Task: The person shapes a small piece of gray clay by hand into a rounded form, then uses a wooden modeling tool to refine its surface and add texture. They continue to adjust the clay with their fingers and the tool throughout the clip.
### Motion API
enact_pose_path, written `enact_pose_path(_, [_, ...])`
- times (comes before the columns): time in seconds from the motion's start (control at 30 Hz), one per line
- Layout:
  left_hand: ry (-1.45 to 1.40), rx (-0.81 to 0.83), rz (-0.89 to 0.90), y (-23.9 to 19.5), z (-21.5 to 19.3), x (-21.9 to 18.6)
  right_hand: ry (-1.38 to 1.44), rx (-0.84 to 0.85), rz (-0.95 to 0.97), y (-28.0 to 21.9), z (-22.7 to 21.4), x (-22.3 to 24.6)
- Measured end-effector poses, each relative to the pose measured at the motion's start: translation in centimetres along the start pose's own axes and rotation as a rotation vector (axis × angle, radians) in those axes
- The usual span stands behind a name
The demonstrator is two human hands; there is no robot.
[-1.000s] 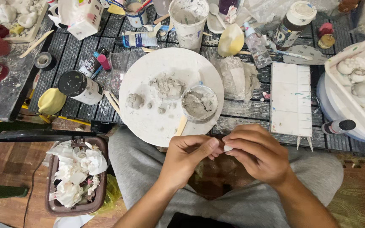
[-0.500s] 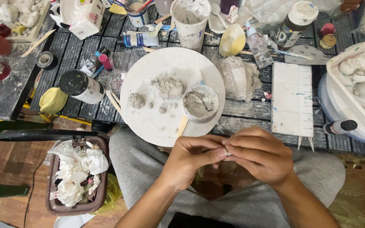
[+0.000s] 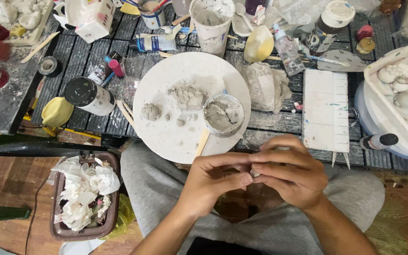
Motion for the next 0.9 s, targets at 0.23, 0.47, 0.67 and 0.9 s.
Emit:
enact_pose_path(0.23, [-0.081, 0.021, 0.062, -0.2, 0.4, -0.2, -0.264, 0.035, -0.105, 0.4, 0.4, 1.6])
enact_pose_path(0.47, [-0.063, -0.062, 0.076, -0.3, 0.2, -0.2, -0.157, 0.033, -0.032, 0.0, 0.5, 0.7])
enact_pose_path(0.67, [0.068, -0.085, 0.116, -0.8, 0.2, -1.4, -0.127, 0.012, -0.054, -0.2, 0.8, 0.7])
enact_pose_path(0.9, [0.134, -0.095, -0.023, -0.6, -0.2, -0.6, -0.077, 0.034, 0.019, -0.8, 0.3, -0.6])
Point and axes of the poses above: each hand's wrist, its own y-axis towards the middle knuckle, its own z-axis out of the palm, x = y × z, the point moved 10 cm from there along y, towards the middle knuckle, and after that the axes turned 2 degrees about z, right-handed, at the moved point
